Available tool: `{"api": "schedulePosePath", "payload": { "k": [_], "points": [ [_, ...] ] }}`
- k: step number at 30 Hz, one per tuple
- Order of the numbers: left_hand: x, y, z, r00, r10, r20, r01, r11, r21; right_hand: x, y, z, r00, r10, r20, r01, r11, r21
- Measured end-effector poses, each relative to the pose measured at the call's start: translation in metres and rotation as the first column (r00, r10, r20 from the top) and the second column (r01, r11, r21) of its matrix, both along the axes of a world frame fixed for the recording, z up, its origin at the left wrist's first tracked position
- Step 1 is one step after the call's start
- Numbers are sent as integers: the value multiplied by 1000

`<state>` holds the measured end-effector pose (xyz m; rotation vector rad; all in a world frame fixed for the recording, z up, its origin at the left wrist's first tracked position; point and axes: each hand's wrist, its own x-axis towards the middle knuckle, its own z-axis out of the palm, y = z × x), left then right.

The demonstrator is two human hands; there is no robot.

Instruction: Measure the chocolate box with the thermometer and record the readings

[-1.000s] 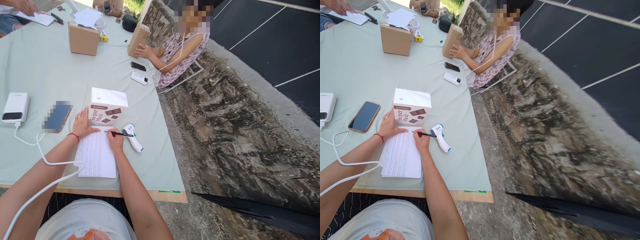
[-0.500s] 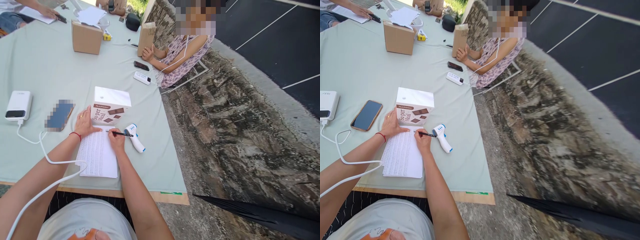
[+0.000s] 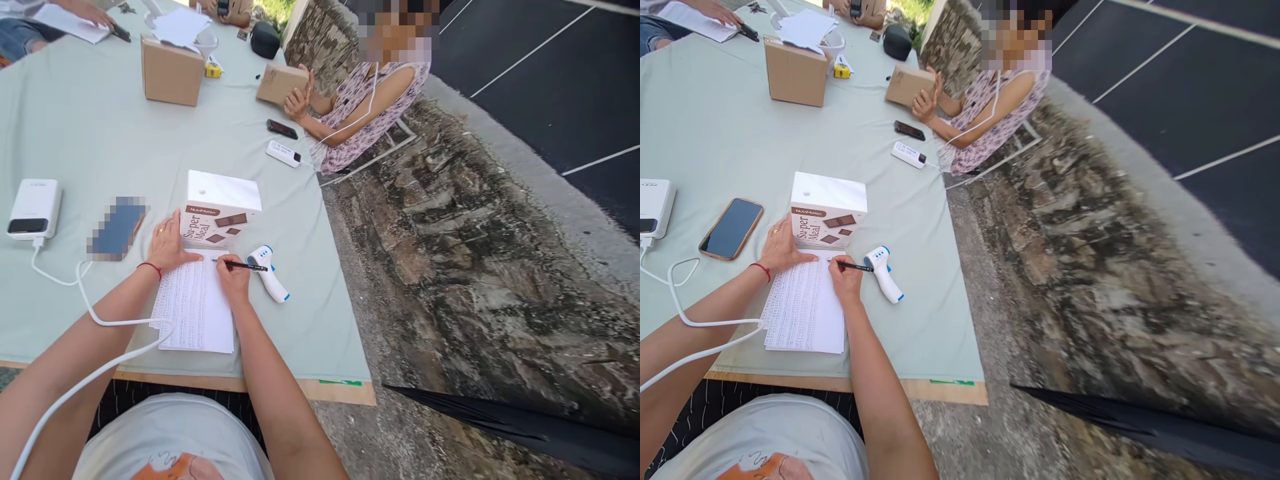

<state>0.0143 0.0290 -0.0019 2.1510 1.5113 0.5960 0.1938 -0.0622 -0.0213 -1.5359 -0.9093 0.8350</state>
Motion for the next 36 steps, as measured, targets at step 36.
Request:
{"api": "schedulePosePath", "payload": {
  "k": [36],
  "points": [
    [2,-1,5,999,11,-37,-11,1000,-13,2,2,-8,999,-15,41,15,1000,5]
  ]
}}
